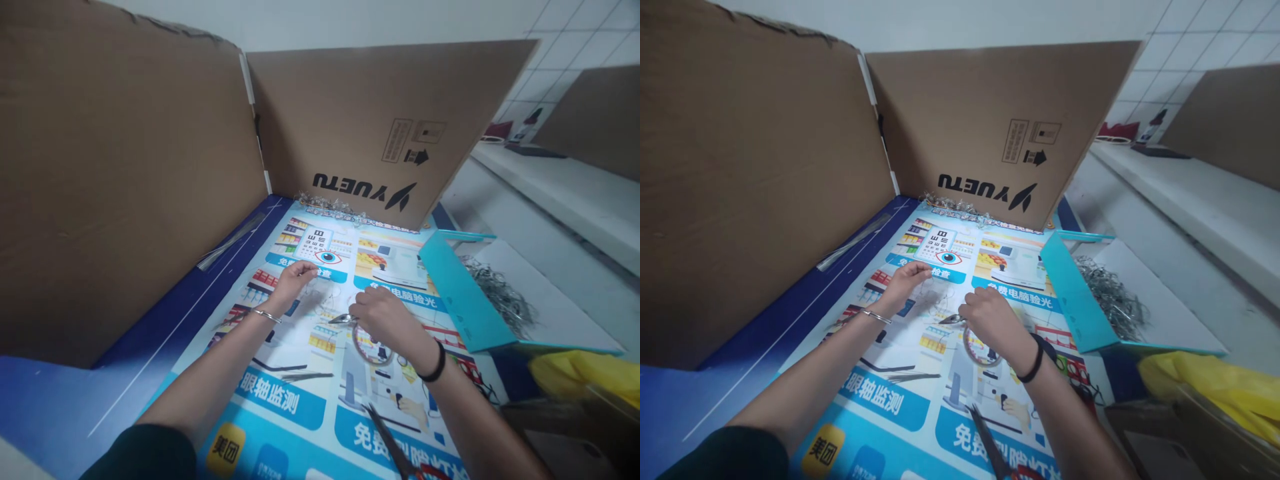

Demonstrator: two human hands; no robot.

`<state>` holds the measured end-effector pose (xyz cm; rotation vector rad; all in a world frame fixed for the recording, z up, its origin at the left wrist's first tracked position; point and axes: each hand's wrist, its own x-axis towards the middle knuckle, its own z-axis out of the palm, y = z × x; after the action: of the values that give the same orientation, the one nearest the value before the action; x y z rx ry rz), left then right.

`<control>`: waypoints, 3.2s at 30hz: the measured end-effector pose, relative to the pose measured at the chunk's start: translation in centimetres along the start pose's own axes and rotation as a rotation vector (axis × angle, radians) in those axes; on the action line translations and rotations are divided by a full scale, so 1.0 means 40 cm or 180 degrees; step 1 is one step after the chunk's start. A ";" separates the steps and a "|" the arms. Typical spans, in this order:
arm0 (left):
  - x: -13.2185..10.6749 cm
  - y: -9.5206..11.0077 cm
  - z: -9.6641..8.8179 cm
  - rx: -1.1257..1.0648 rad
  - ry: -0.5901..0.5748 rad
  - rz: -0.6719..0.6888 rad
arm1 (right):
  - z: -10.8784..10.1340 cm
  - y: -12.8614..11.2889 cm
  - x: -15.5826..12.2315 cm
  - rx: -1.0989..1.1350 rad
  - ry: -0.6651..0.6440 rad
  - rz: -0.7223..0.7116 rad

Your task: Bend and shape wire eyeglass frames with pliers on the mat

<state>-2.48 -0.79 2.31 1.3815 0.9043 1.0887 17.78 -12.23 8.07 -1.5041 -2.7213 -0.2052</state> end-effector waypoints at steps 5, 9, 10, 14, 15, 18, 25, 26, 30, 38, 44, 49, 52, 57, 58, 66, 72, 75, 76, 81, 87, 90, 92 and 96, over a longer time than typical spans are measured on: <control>-0.007 0.011 0.005 -0.0101 -0.0109 -0.0025 | 0.010 0.019 -0.002 0.0078 0.0508 0.0407; -0.016 0.027 0.012 -0.0105 -0.0172 -0.0016 | 0.041 0.030 0.001 0.0126 0.1090 0.0958; -0.018 0.031 0.014 -0.0064 -0.0189 -0.0022 | 0.047 0.030 0.003 0.0095 0.1205 0.1093; -0.027 0.040 0.018 0.0164 -0.0327 -0.0063 | 0.062 0.025 0.012 -0.0030 0.1440 0.1380; -0.029 0.041 0.018 0.0196 -0.0382 -0.0078 | 0.064 0.022 0.014 -0.0056 0.1438 0.1385; -0.035 0.041 0.024 0.0204 -0.0504 -0.0116 | 0.069 0.010 0.021 -0.0133 0.1378 0.1407; -0.045 0.052 0.045 0.0413 -0.0258 -0.0065 | 0.074 -0.011 0.028 -0.0109 0.1172 0.1368; -0.045 0.054 0.044 0.0451 -0.0267 -0.0039 | 0.072 -0.012 0.028 -0.0069 0.1100 0.1321; -0.040 0.065 0.030 0.0630 -0.0337 0.0105 | 0.060 0.002 0.026 0.0190 0.1010 0.1241; -0.048 0.077 0.033 0.1969 -0.0419 0.1049 | 0.017 0.012 0.021 0.0529 0.1260 0.1423; -0.061 0.076 0.047 0.2967 -0.0338 0.1759 | 0.006 -0.012 0.023 0.0261 0.1135 0.1538; -0.062 0.074 0.046 0.3163 -0.0532 0.1851 | 0.009 -0.001 0.021 -0.0051 0.1041 0.1493; -0.062 0.076 0.047 0.3273 -0.0596 0.1870 | 0.013 0.003 0.020 -0.0056 0.0941 0.1377; -0.059 0.082 0.048 0.3062 -0.0822 0.1717 | 0.026 0.002 0.019 0.0018 0.0848 0.1376; -0.057 0.081 0.047 0.2919 -0.0878 0.1640 | 0.030 0.004 0.018 0.0037 0.0810 0.1379; -0.031 0.032 0.022 0.1651 -0.0845 0.0641 | 0.075 0.029 0.014 0.0194 0.0792 0.1467; -0.029 0.018 0.024 0.1387 -0.0570 -0.0012 | 0.107 0.036 0.012 0.0212 0.1051 0.1361; -0.029 0.031 0.024 0.1346 -0.0242 0.0143 | 0.119 0.037 0.014 0.0198 0.1383 0.1298; -0.029 0.037 0.022 0.1342 -0.0090 0.0259 | 0.122 0.037 0.015 0.0199 0.1480 0.1270; -0.024 0.038 0.012 0.1550 0.0030 0.0477 | 0.128 0.039 0.016 0.0243 0.1674 0.1192; -0.024 0.008 0.023 0.1366 -0.0278 0.0181 | 0.130 0.037 0.017 0.0253 0.1662 0.1178; -0.027 0.011 0.029 0.1192 -0.0315 0.0012 | 0.131 0.035 0.019 0.0218 0.1657 0.1180; -0.030 0.016 0.031 0.1141 -0.0346 -0.0065 | 0.133 0.034 0.021 0.0186 0.1675 0.1173; -0.034 0.025 0.033 0.1235 -0.0411 -0.0114 | 0.138 0.032 0.025 0.0114 0.1665 0.1087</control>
<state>-1.65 -2.57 3.18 1.7239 1.0784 0.8115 18.55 -10.03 2.81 -1.5976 -2.0289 -0.4594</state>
